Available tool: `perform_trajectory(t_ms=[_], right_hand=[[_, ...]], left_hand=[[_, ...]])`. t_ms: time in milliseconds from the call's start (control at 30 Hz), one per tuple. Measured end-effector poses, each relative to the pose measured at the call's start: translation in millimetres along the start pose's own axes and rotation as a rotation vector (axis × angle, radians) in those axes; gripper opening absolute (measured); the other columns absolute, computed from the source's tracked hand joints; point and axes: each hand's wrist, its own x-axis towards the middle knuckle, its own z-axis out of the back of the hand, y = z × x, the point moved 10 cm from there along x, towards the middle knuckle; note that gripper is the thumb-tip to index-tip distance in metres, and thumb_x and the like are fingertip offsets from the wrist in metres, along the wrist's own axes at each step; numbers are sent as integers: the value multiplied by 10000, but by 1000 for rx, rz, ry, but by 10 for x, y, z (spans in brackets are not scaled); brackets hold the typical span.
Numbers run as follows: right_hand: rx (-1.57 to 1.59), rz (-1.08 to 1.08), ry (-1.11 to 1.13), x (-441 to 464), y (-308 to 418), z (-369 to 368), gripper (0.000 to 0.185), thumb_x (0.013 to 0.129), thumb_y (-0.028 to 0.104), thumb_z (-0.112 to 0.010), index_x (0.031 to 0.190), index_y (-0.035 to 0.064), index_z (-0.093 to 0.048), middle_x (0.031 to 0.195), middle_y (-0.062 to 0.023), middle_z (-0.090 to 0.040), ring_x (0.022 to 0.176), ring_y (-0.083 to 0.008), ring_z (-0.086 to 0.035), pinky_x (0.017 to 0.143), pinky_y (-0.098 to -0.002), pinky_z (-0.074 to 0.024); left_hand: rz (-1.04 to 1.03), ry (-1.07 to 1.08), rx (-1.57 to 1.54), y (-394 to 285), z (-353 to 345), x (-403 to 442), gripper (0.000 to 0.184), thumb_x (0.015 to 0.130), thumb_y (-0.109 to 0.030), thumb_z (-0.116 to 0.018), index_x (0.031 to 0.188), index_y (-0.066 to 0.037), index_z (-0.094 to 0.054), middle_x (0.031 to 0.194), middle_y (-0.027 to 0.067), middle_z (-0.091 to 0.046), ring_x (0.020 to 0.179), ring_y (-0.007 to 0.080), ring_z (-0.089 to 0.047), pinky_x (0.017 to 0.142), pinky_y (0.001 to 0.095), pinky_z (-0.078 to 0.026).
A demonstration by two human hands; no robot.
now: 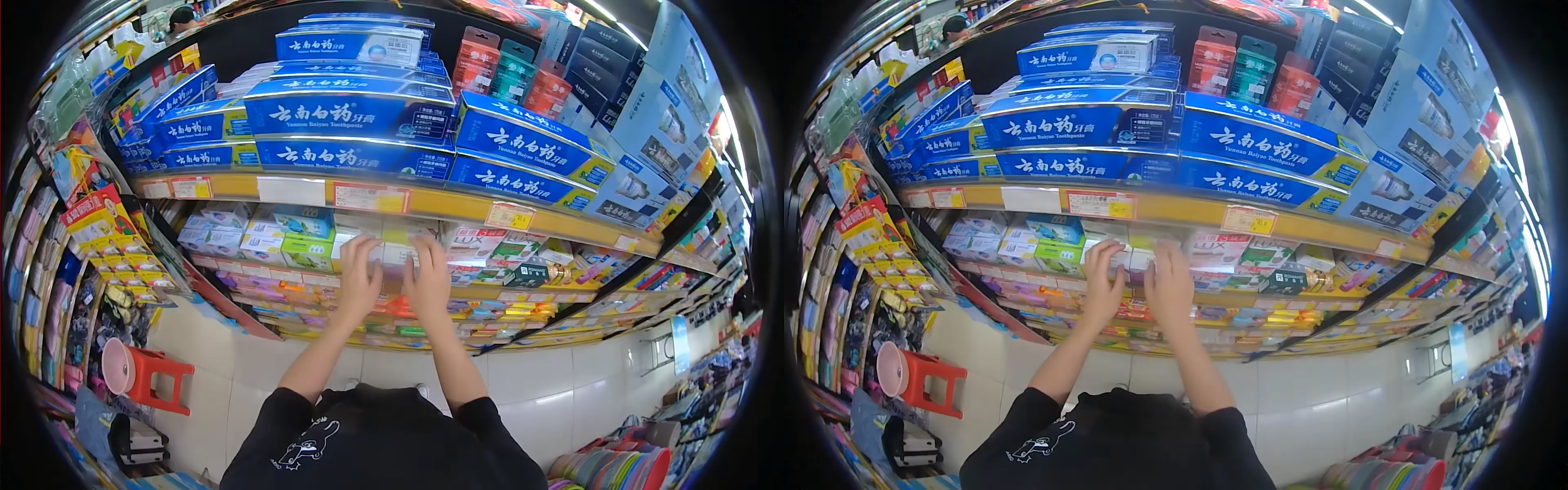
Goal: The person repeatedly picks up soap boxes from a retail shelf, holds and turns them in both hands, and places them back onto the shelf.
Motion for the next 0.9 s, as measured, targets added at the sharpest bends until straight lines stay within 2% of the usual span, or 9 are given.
perform_trajectory(t_ms=[67,200,267,367,500,567,667,767,900], right_hand=[[-218,43,36,189,91,-139,274,757,61,-587,1026,24,-552,1010,-166,-555,1007,-359,-509,791,-447,-428],[-521,77,146,126,-1,-583,289,715,51,-554,1002,17,-543,966,-155,-523,989,-341,-479,828,-444,-386],[-521,106,67,76,81,-512,270,728,78,-544,992,24,-535,986,-144,-520,976,-324,-486,811,-422,-390],[-565,96,33,55,122,-441,263,736,93,-535,991,29,-526,1008,-133,-513,980,-313,-490,799,-406,-392],[-659,58,121,102,58,-512,279,744,97,-526,1015,29,-525,982,-130,-519,995,-303,-490,791,-407,-388],[-582,71,98,148,41,-468,280,736,68,-531,1015,35,-533,987,-130,-531,1014,-313,-486,810,-423,-385],[-345,20,80,120,-73,-325,300,711,35,-579,1009,50,-550,986,-128,-553,1044,-333,-475,859,-441,-375],[-142,-49,46,73,87,-66,358,673,25,-664,1016,63,-566,997,-122,-574,1069,-350,-465,910,-447,-359],[236,-142,40,-111,241,358,435,648,59,-771,1038,71,-579,996,-116,-600,1041,-315,-518,904,-403,-394]], left_hand=[[7,0,-74,50,-32,51,336,779,51,-531,1106,-26,-529,1164,143,-475,1108,311,-456,935,383,-380],[13,71,-200,182,-125,-110,298,765,27,-547,1059,-16,-524,1130,169,-487,1099,349,-447,972,421,-345],[-43,88,-217,185,-122,-245,274,771,20,-551,1041,-19,-529,1120,162,-496,1090,342,-460,967,414,-352],[39,147,-286,247,-118,-404,229,780,83,-527,980,-26,-556,1100,108,-509,1018,250,-513,803,303,-434],[6,173,-283,231,-61,-486,231,778,100,-515,965,-28,-562,1095,106,-512,1000,219,-524,769,280,-444],[-28,140,-269,236,15,-523,233,776,108,-509,957,-27,-567,1093,107,-512,992,216,-528,771,272,-444],[97,186,-380,378,59,-593,232,782,96,-522,982,-20,-546,1128,104,-506,1027,210,-519,813,279,-439],[129,106,-489,514,115,-638,365,779,76,-543,1129,-21,-507,1221,118,-483,1074,216,-503,867,303,-438],[247,133,-766,104,205,-437,597,778,66,-579,1330,-27,-372,1300,125,-439,1181,212,-451,889,304,-450]])
